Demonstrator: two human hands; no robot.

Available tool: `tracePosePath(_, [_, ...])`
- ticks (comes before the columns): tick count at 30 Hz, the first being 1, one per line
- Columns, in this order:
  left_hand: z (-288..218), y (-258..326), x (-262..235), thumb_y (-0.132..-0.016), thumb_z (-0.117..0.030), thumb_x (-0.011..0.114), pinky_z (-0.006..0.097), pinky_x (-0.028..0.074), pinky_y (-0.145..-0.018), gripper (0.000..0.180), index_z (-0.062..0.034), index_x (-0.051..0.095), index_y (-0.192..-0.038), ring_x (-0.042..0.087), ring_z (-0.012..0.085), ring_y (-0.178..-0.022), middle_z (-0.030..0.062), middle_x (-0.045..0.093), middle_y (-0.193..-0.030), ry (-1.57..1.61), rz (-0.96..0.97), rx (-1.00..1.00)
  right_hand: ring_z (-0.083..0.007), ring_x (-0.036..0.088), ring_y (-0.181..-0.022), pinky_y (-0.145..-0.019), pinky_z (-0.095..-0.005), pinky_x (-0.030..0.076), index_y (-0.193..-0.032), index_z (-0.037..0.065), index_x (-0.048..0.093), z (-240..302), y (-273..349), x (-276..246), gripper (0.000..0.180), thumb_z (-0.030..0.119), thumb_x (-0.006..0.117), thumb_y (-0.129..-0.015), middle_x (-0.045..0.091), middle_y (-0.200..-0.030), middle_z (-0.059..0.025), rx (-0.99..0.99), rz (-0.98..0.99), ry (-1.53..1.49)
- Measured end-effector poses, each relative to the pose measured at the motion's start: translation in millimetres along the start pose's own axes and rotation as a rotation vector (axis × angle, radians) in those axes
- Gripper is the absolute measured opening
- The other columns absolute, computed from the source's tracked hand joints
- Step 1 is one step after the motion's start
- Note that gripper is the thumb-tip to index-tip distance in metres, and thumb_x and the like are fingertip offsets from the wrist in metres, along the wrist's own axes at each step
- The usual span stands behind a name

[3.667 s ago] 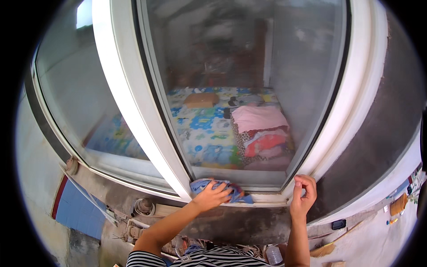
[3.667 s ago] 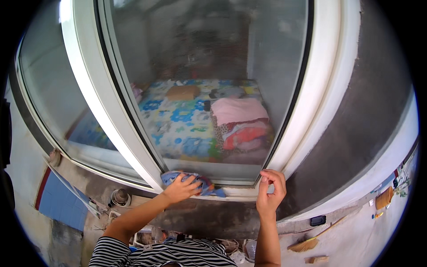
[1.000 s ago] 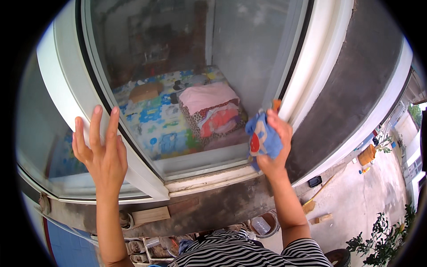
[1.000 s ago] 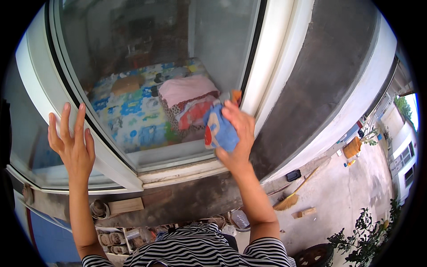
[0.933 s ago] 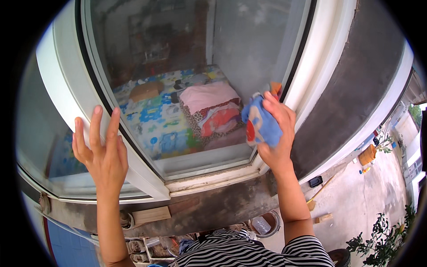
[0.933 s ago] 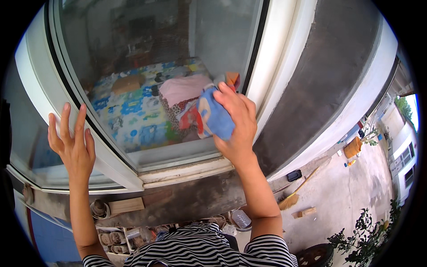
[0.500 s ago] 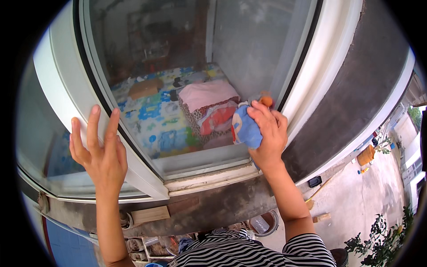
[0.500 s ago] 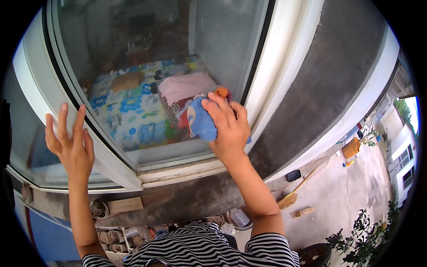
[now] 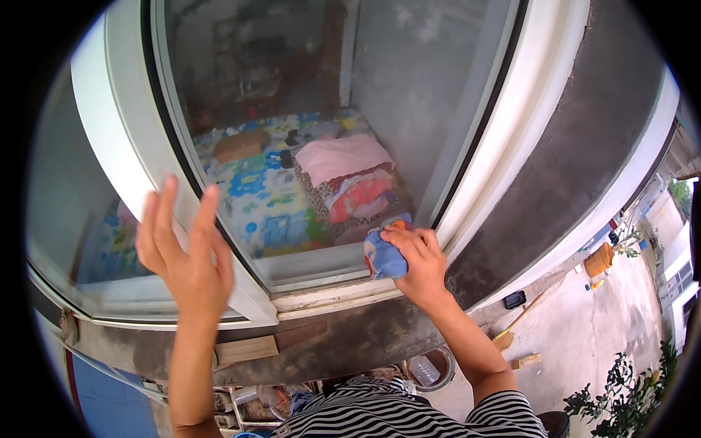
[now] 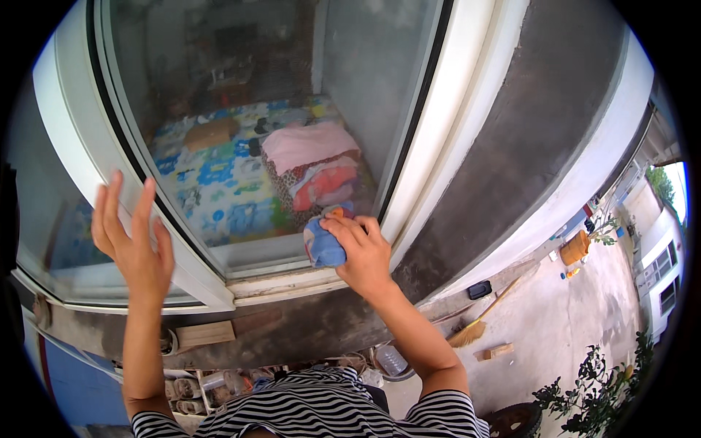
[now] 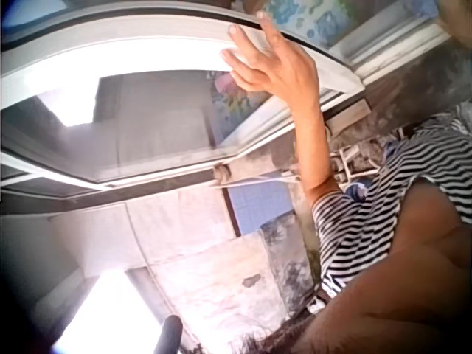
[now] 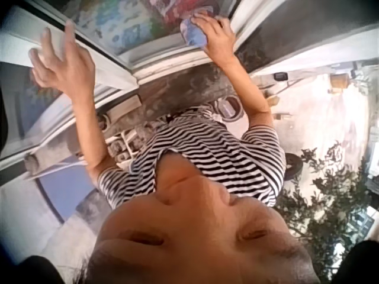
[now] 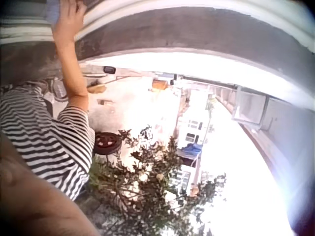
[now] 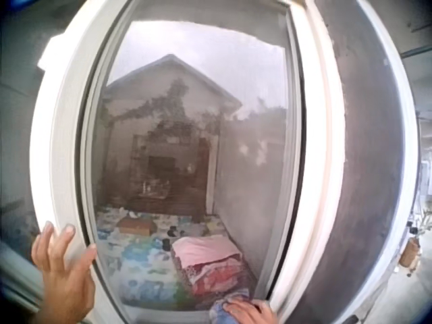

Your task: The person wipes a large glass window and its frame using a cloth. They repeatedly wipe the glass surface and the frame edges, then rinse the cloth in a bucket of water and wring it out before continuing to wipe.

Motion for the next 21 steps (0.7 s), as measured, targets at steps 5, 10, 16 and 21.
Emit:
tracePosePath(5, [-104,50,31,-0.084,-0.012,0.074,0.043,0.041,-0.106,0.074,-0.0080,0.039,-0.149,0.046,0.0334,-0.132,0.0144,0.050,-0.141,1.370,0.545,-0.419,-0.0312,0.062,-0.103,-0.084,-0.0383,0.053,-0.129,0.013,0.056,32,-3,-12,0.074,0.009,0.082,-0.060,0.066,-0.125,-0.0048,0.112,0.134,-0.499])
tracePosePath(10, [-149,124,52,-0.090,-0.010,0.066,0.039,0.048,-0.101,0.054,-0.0056,0.046,-0.140,0.058,0.0215,-0.121,0.0070,0.059,-0.131,2.262,0.699,-1.563,-0.0336,0.048,-0.124,-0.094,-0.0423,0.049,-0.144,0.012,0.047,71,-15,-30,0.084,0.034,0.084,-0.071,0.043,-0.147,-0.0122,0.003,0.498,-0.629])
tracePosePath(16, [-111,98,46,-0.087,-0.009,0.068,0.032,0.052,-0.093,0.050,-0.0009,0.053,-0.134,0.064,0.0175,-0.105,0.0079,0.064,-0.119,2.010,0.538,-1.186,-0.0165,0.055,-0.095,-0.084,-0.0303,0.048,-0.136,0.003,0.054,6,31,-16,0.046,0.024,0.066,-0.096,0.061,-0.119,-0.0127,0.560,0.927,-0.605])
tracePosePath(21, [-105,97,46,-0.086,-0.016,0.078,0.030,0.050,-0.092,0.062,0.0021,0.049,-0.138,0.062,0.0135,-0.098,0.0075,0.062,-0.121,1.833,0.965,-1.011,-0.0095,0.061,-0.090,-0.081,-0.0248,0.049,-0.120,-0.001,0.062,-2,17,-33,0.033,0.022,0.067,-0.096,0.069,-0.106,-0.0095,0.973,-0.059,-1.770])
Point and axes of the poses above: each hand's wrist, its own y-axis away from the middle knuckle, its own x-axis out of the palm, z = x × y, the point moved 5 cm from there along -y, towards the middle knuckle
